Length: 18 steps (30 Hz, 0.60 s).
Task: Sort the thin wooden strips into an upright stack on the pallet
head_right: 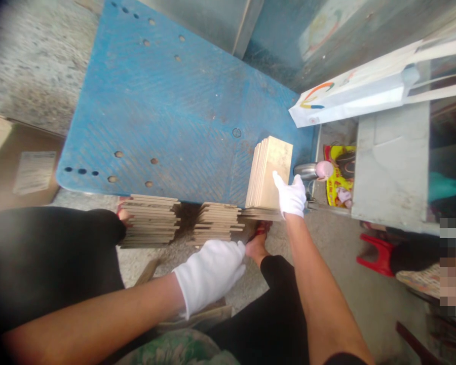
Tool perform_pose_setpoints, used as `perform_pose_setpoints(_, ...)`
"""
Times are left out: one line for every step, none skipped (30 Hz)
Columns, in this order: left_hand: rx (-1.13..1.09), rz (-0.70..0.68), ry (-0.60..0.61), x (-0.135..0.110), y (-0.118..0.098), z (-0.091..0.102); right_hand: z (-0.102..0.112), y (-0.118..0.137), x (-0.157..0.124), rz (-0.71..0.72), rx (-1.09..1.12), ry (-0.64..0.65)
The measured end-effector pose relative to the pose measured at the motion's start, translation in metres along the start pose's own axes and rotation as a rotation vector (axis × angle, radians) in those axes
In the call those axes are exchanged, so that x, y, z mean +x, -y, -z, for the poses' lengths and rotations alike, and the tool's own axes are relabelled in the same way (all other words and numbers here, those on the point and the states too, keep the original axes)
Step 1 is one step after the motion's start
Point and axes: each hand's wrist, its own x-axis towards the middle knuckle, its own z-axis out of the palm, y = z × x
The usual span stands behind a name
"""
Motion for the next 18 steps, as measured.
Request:
perform_pose_setpoints(-0.003,-0.019,0.0,-0.006,0.004,0.002,0.003,-0.007,-0.007,-0.038,0.054,-0.009)
perform_pose_setpoints(0.001,-0.038,-0.002,-0.01,0.007,0.005,0.006,-0.014,-0.014,-0.076,0.088,-0.003)
perform_pose_setpoints(0.018,-0.06,-0.001,-0.014,0.009,0.007,0.008,-0.021,-0.024,-0.113,0.088,0.009)
perform_pose_setpoints(0.045,-0.082,0.0,-0.017,0.01,0.008,0.009,-0.028,-0.034,-0.152,0.05,0.018)
perform_pose_setpoints(0.076,-0.102,0.003,-0.019,0.01,0.009,0.008,-0.034,-0.045,-0.189,-0.017,0.026)
perform_pose_setpoints(0.108,-0.116,0.009,-0.022,0.009,0.01,0.007,-0.04,-0.057,-0.218,-0.093,0.034)
perform_pose_setpoints(0.134,-0.128,0.02,-0.024,0.008,0.01,0.004,-0.046,-0.069,-0.24,-0.157,0.043)
perform_pose_setpoints(0.153,-0.14,0.033,-0.026,0.008,0.01,0.0,-0.051,-0.08,-0.254,-0.195,0.058)
perform_pose_setpoints(0.165,-0.149,0.047,-0.028,0.008,0.01,-0.005,-0.055,-0.091,-0.26,-0.206,0.077)
perform_pose_setpoints(0.173,-0.156,0.063,-0.03,0.008,0.009,-0.01,-0.06,-0.1,-0.263,-0.202,0.096)
perform_pose_setpoints(0.183,-0.165,0.082,-0.032,0.009,0.009,-0.015,-0.063,-0.107,-0.266,-0.191,0.108)
perform_pose_setpoints(0.192,-0.176,0.099,-0.034,0.01,0.008,-0.019,-0.067,-0.113,-0.273,-0.18,0.11)
perform_pose_setpoints(0.2,-0.186,0.112,-0.036,0.011,0.008,-0.023,-0.069,-0.117,-0.281,-0.168,0.109)
perform_pose_setpoints(0.206,-0.194,0.12,-0.037,0.011,0.008,-0.027,-0.071,-0.119,-0.286,-0.157,0.108)
perform_pose_setpoints(0.212,-0.2,0.124,-0.038,0.012,0.009,-0.03,-0.072,-0.119,-0.288,-0.147,0.105)
perform_pose_setpoints(0.217,-0.203,0.125,-0.039,0.012,0.009,-0.033,-0.072,-0.118,-0.286,-0.139,0.104)
perform_pose_setpoints(0.222,-0.202,0.123,-0.039,0.012,0.01,-0.035,-0.071,-0.117,-0.283,-0.132,0.105)
perform_pose_setpoints(0.227,-0.2,0.122,-0.039,0.013,0.01,-0.038,-0.07,-0.115,-0.28,-0.126,0.106)
